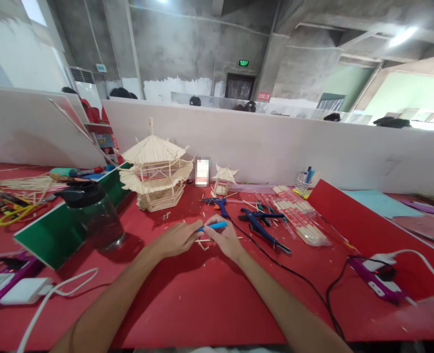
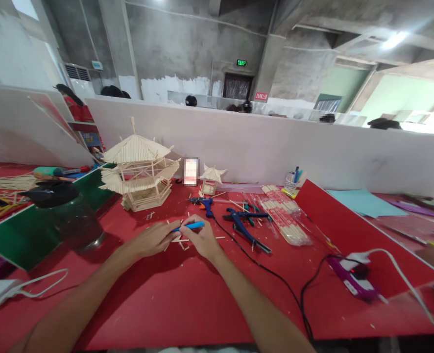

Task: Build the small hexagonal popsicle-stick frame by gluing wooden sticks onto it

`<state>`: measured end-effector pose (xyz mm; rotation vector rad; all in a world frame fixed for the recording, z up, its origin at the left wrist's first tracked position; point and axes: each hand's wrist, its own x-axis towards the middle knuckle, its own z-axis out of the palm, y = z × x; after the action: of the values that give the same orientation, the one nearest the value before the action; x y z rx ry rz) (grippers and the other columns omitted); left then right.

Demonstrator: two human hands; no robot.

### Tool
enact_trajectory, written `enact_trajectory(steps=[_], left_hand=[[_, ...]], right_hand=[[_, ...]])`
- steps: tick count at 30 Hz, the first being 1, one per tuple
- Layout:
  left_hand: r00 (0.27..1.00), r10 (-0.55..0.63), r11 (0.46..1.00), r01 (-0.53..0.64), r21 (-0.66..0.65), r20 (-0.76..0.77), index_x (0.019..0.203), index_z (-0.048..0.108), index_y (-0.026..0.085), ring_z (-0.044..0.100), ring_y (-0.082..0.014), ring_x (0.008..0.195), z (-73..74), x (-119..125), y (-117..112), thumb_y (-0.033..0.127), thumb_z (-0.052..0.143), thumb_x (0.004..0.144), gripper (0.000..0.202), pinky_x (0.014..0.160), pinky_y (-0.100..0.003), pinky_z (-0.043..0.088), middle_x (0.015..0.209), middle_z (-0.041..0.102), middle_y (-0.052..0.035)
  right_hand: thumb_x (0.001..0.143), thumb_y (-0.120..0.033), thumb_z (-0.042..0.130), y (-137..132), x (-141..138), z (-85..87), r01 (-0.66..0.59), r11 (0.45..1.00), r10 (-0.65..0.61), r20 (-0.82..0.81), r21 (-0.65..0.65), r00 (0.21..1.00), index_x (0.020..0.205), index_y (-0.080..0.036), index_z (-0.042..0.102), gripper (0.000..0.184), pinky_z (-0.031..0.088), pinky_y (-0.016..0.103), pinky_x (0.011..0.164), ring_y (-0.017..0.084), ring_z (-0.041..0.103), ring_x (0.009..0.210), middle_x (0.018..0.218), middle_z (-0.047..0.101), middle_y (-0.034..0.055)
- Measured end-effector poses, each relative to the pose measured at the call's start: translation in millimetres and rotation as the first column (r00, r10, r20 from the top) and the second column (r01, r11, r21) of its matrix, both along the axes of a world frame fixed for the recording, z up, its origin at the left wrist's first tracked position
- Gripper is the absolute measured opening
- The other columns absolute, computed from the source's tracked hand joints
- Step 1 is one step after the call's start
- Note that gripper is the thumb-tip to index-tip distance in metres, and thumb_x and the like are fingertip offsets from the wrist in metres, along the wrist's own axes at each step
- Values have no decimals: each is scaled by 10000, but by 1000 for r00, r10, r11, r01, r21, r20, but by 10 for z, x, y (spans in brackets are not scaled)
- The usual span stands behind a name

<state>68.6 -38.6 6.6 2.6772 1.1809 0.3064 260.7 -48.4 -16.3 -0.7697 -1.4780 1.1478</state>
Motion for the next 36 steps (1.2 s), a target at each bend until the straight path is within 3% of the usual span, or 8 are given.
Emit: enact_trajectory(steps=[9, 13, 16, 19, 22, 27, 31, 36], left_hand=[[999, -13, 998, 16, -63, 51, 925, 496, 222, 530, -166, 636, 57, -38, 18, 454, 319, 1005, 302, 566, -261, 278, 738, 579, 2], [994, 100, 995, -99, -28, 45, 1033, 488, 236, 573, -182, 685, 19, -163, 121, 440, 313, 1006, 270, 590, -258, 326, 767, 602, -1], [968, 248, 968, -247, 55, -28, 960, 519, 208, 603, -213, 774, -40, -364, 262, 329, 311, 1003, 244, 630, -289, 369, 861, 640, -63], [924, 366, 929, -356, 97, -113, 986, 545, 183, 616, -239, 879, -99, -544, 380, 221, 353, 968, 197, 707, -325, 417, 1010, 650, -120], [879, 437, 899, -420, 124, -191, 1019, 568, 166, 601, -278, 1000, -143, -613, 429, 199, 419, 937, 174, 799, -371, 441, 1126, 627, -154], [852, 484, 874, -458, 164, -200, 1080, 602, 177, 567, -319, 1099, -197, -589, 427, 210, 491, 909, 207, 860, -415, 445, 1196, 606, -154], [884, 453, 884, -428, 190, -114, 1042, 626, 185, 554, -324, 1098, -181, -571, 428, 201, 529, 878, 191, 876, -426, 437, 1158, 614, -145], [973, 156, 986, -164, 33, 171, 962, 602, 193, 595, -216, 914, -107, -425, 374, 267, 497, 901, 142, 827, -324, 439, 967, 648, -68]], right_hand=[[779, -444, 705, -17, -15, -36, 33, 999, -32, -3, 42, 999, 812, -204, 637, 252, 393, 232, 526, 112, 495, 564, 662, 551, -33], [779, -475, 704, 59, 39, -41, 152, 988, -154, -74, -24, 985, 757, -201, 582, 301, 387, 228, 494, 107, 478, 502, 578, 528, -48], [798, -518, 670, 127, 123, -38, 214, 974, -220, -91, -67, 971, 794, -202, 582, 328, 397, 230, 477, 120, 504, 497, 586, 565, -33], [896, -468, 556, 154, 189, -52, 187, 982, -189, 68, 40, 980, 917, -203, 635, 278, 446, 251, 546, 143, 567, 580, 691, 636, 2], [942, -303, 498, 129, 202, -79, 56, 964, -153, 371, 260, 916, 985, -216, 672, 199, 478, 303, 768, 179, 636, 808, 864, 698, 35], [831, -120, 649, 77, 165, -112, -139, 927, -117, 622, 348, 775, 956, -219, 692, 165, 447, 307, 846, 195, 629, 908, 938, 714, 40], [782, -63, 689, 89, 162, -136, -166, 928, -104, 659, 334, 745, 961, -221, 691, 239, 448, 288, 810, 186, 629, 877, 906, 713, 29], [787, -38, 661, 114, 151, -184, -173, 928, -94, 657, 330, 748, 931, -213, 690, 229, 454, 269, 798, 177, 638, 866, 903, 719, 29]])
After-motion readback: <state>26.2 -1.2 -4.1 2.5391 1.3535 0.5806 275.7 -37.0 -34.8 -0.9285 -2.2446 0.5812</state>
